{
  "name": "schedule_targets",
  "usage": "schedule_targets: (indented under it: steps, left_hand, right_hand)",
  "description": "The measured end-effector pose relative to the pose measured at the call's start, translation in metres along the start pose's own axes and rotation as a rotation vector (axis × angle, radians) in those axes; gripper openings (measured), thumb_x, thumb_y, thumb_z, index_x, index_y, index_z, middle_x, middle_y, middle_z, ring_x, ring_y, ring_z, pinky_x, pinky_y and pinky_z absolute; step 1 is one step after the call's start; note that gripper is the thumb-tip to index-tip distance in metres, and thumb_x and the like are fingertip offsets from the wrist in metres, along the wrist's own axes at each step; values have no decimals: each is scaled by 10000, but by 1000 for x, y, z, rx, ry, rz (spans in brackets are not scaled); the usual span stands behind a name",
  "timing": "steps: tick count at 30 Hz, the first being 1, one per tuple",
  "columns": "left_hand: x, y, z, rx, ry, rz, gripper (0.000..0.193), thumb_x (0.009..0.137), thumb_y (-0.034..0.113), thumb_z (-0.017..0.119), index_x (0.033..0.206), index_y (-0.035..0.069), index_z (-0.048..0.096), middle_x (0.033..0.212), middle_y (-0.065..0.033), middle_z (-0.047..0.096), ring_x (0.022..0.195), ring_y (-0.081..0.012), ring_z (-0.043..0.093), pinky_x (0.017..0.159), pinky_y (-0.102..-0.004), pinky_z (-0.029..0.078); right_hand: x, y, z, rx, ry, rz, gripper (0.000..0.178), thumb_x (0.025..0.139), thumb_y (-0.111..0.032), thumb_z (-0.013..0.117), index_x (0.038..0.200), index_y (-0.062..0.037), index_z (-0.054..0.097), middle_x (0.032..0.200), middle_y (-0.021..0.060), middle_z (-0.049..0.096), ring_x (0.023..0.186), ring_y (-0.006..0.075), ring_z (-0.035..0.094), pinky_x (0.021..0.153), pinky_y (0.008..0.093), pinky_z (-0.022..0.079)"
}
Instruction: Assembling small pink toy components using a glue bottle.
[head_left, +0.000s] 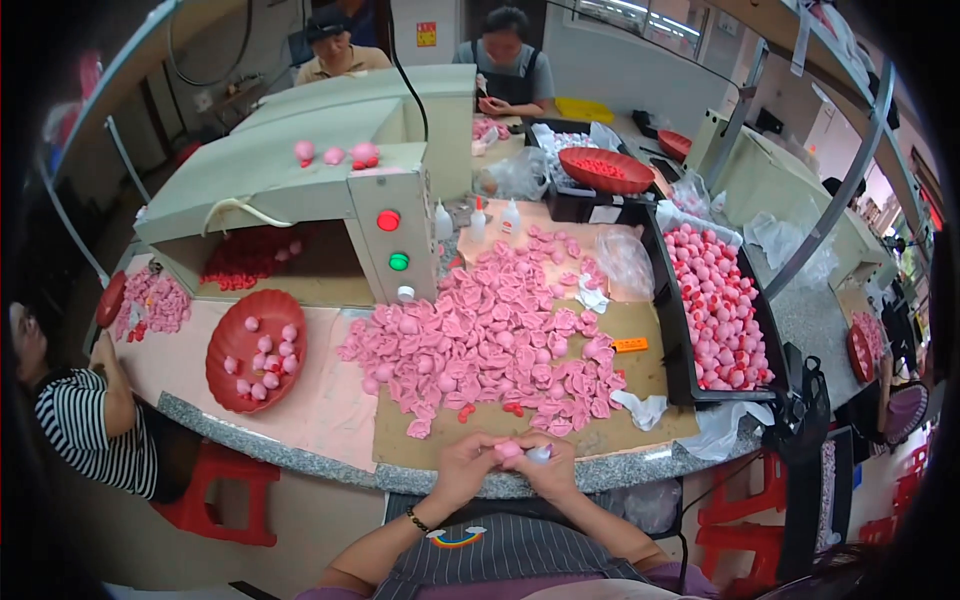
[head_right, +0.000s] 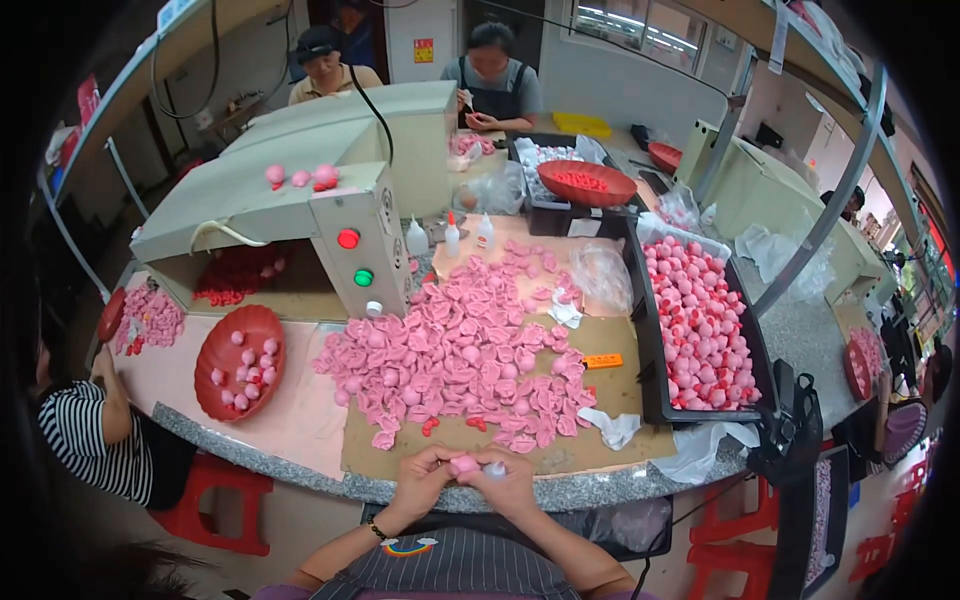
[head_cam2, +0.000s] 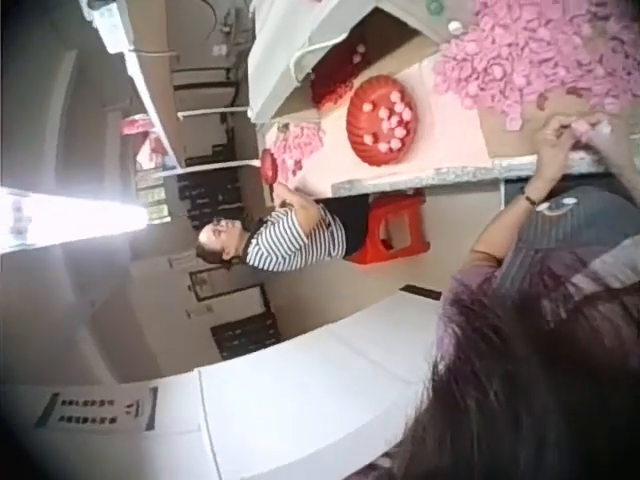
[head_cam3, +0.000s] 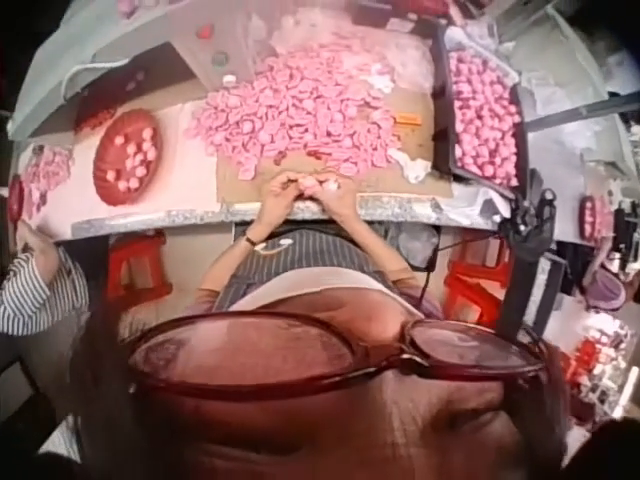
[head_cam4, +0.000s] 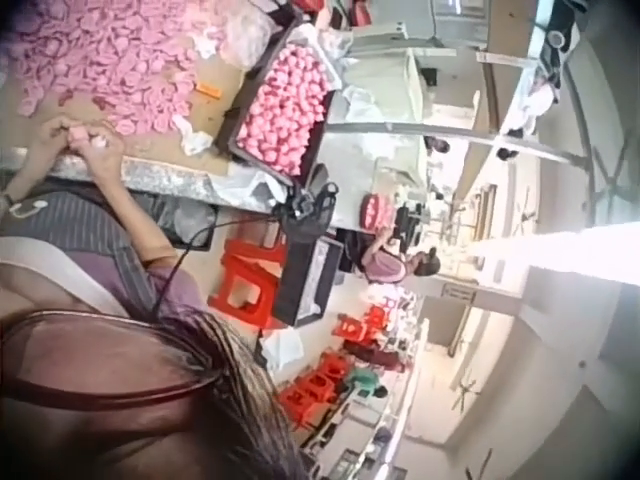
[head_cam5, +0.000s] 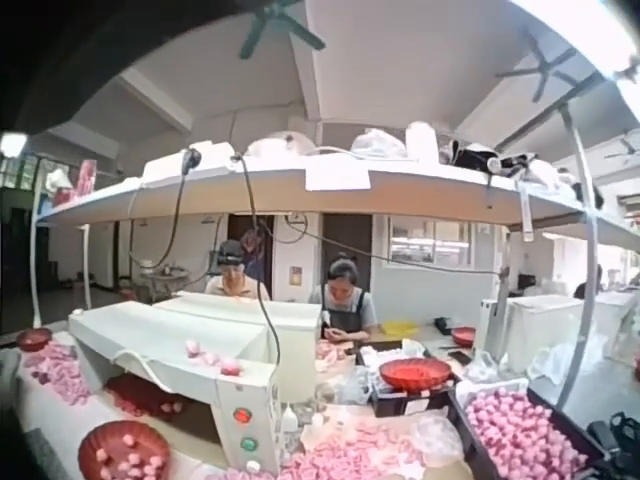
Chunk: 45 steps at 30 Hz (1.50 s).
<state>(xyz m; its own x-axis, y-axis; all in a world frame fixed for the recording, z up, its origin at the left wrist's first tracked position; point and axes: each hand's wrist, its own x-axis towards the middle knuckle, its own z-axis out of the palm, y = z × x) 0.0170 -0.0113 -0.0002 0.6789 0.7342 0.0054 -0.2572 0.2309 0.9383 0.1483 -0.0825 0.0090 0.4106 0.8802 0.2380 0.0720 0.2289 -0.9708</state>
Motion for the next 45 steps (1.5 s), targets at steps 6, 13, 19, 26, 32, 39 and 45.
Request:
schedule_targets:
  steps: [6,13,19,26,32,39,45]
  left_hand:
    - [10,0,-7,-48,-14,-58,115,858,45,554,950,-20,577,894,-66,616,801,-98,578,716,-236,488]
    - [11,-3,-6,-133,-28,-24,101,857,52,554,924,-21,576,826,-71,619,722,-112,582,676,-244,485]
    - [8,-9,-10,-156,-58,-3,102,852,50,560,920,-23,580,822,-75,620,713,-118,584,668,-242,487]
    - [2,-7,-10,-170,-66,-10,101,847,53,569,915,-21,584,818,-74,621,708,-117,584,672,-244,490]
    - [3,-6,-10,-193,-41,-16,109,840,46,576,926,-22,585,817,-71,623,722,-118,589,681,-241,493]
    - [8,-8,-12,-135,-53,3,110,836,44,585,922,-23,593,852,-66,623,760,-105,586,696,-235,490]
    - [6,-5,-10,-119,-51,-2,111,836,48,589,921,-23,597,875,-67,624,780,-101,585,720,-235,491]
  right_hand:
    - [4,6,1,-23,24,36,144,658,-48,732,788,-22,675,713,28,576,643,84,520,578,225,402]
    - [4,-6,6,87,11,82,82,726,-59,699,780,-7,665,716,27,573,623,80,536,557,213,428]
    - [-1,-4,8,100,12,77,63,754,-56,681,759,1,655,708,28,577,617,77,555,552,205,448]
    - [-8,-1,10,170,14,83,93,723,-9,690,801,16,645,729,55,606,627,105,581,571,212,468]
    - [-4,10,3,8,-23,-7,117,702,2,702,809,13,658,730,51,609,640,110,582,586,216,462]
    - [2,2,5,-19,4,3,113,670,-21,719,776,-29,680,685,16,562,615,82,490,560,226,380]
    - [1,4,2,-33,-12,-9,147,650,-25,733,785,-24,676,694,15,560,625,85,492,567,228,380]
